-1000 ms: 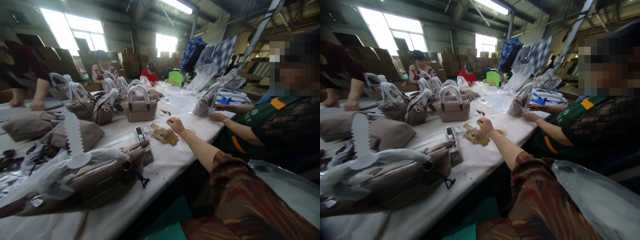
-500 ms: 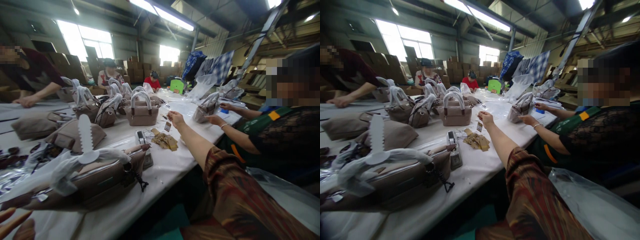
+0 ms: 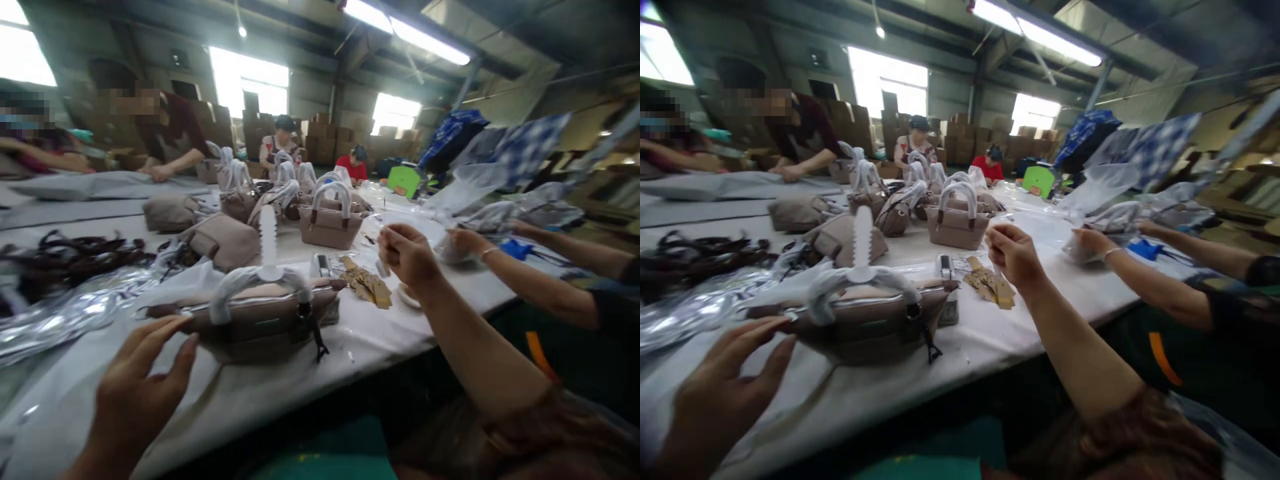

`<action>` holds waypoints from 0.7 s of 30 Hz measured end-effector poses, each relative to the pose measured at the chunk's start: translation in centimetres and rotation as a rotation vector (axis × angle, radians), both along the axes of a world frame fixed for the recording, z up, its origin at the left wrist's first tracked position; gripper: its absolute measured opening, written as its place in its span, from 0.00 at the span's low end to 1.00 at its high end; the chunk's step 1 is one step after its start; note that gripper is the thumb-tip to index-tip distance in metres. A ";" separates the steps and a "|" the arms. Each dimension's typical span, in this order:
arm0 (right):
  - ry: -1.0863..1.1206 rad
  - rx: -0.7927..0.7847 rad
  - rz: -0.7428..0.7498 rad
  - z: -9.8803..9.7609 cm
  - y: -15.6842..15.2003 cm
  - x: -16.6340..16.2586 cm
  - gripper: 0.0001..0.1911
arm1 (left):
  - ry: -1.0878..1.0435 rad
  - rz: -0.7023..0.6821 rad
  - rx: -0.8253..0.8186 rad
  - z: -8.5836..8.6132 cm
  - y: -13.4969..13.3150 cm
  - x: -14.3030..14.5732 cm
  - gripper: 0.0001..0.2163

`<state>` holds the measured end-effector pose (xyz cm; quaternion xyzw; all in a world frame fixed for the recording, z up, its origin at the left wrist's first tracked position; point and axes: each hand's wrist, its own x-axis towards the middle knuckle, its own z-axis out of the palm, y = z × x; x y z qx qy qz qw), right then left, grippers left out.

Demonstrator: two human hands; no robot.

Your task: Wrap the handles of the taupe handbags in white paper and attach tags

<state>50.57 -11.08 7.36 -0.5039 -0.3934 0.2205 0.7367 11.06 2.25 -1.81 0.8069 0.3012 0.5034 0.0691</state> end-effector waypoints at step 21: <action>-0.869 -0.383 -0.009 -9.1 1.5 -18.6 0.08 | -0.068 -0.018 -0.166 -1.6 -1.2 0.4 0.09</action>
